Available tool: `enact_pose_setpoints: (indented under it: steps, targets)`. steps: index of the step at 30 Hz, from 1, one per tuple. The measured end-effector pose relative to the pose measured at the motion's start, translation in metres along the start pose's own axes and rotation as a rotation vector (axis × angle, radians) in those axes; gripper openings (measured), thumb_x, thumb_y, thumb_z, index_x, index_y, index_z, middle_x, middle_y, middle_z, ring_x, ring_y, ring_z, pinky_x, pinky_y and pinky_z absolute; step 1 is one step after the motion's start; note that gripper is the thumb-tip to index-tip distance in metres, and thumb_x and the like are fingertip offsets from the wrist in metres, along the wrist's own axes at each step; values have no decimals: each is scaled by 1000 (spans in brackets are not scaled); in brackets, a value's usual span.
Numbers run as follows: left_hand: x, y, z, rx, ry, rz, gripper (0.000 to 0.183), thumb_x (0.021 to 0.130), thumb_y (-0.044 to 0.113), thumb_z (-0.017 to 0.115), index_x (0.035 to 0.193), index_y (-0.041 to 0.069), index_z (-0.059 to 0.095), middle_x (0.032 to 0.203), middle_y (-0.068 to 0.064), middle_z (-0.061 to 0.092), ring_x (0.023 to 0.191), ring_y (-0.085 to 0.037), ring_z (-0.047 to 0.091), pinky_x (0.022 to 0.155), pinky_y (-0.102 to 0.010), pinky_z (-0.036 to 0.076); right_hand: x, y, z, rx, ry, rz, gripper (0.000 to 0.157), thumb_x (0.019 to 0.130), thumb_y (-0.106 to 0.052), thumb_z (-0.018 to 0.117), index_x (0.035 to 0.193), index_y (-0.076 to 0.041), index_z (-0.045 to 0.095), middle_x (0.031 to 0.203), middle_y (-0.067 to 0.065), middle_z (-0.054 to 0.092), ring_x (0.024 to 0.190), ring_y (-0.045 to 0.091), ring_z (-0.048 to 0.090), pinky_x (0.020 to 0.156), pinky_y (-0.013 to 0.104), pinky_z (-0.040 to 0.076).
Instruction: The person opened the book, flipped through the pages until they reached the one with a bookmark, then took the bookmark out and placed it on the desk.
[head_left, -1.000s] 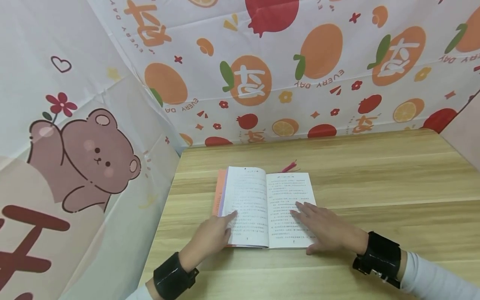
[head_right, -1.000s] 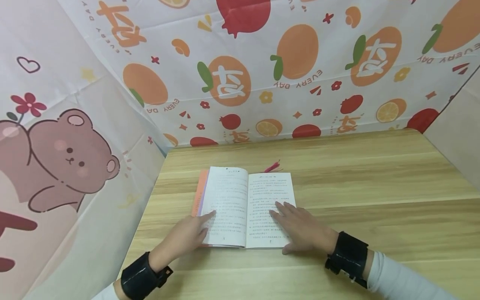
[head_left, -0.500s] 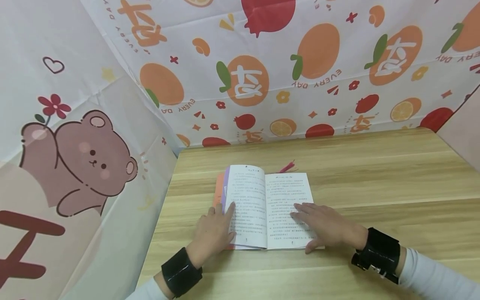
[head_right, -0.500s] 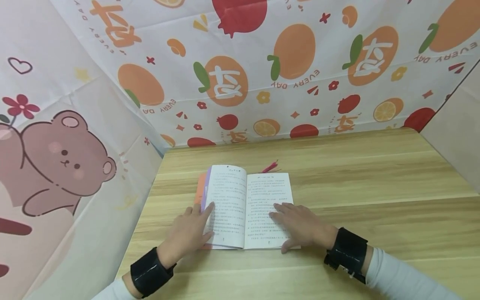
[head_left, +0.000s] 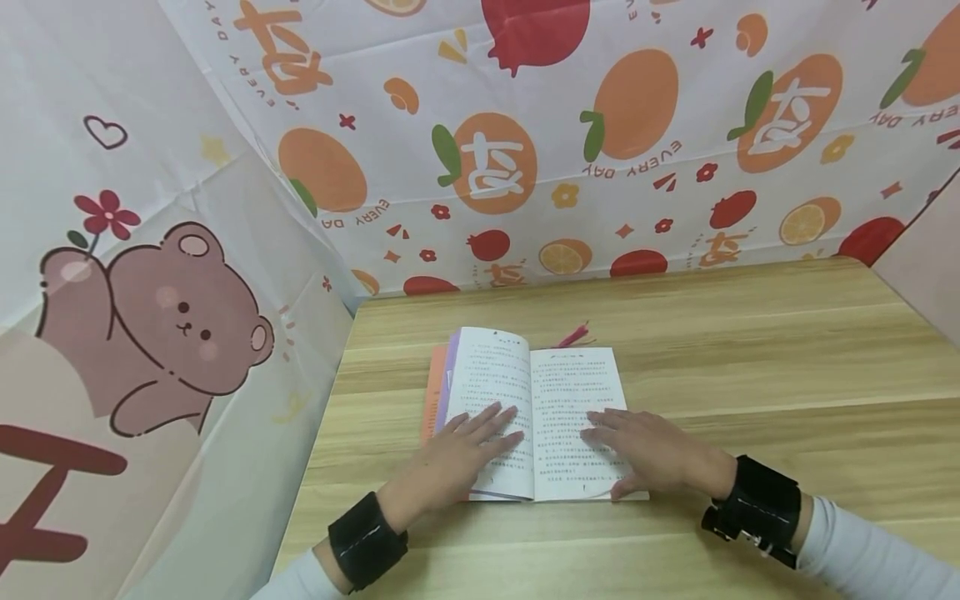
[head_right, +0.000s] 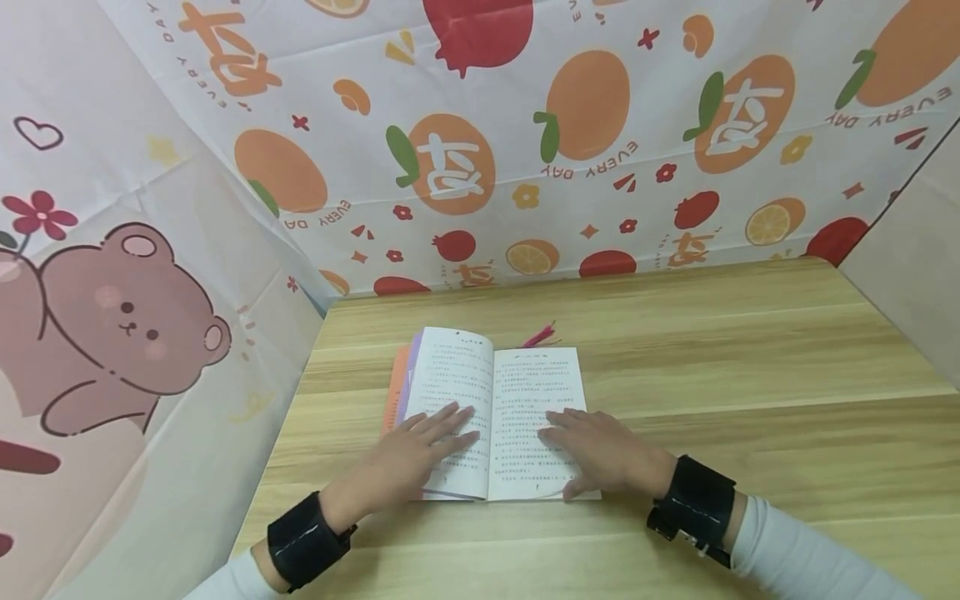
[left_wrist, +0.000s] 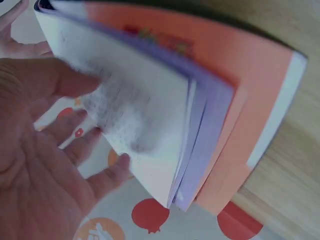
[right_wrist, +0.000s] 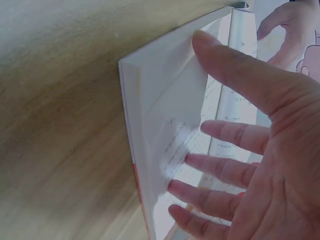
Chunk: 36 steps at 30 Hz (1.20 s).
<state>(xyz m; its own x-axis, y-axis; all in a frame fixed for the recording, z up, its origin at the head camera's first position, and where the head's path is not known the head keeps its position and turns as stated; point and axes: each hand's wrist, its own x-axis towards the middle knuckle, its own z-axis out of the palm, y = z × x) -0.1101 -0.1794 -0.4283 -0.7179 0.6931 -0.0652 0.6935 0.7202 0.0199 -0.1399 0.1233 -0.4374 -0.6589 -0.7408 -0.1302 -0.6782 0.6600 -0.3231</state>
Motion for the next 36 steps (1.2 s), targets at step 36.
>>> enact_pose_setpoints:
  steps: [36]
  targets:
    - [44, 49, -21, -437, 27, -163, 59, 84, 34, 58, 133, 9, 37, 116, -8, 61, 107, -13, 50, 96, -66, 28, 17, -9, -1, -162, 330, -121, 57, 76, -50, 63, 114, -8, 58, 115, 9, 61, 106, 23, 51, 89, 47, 45]
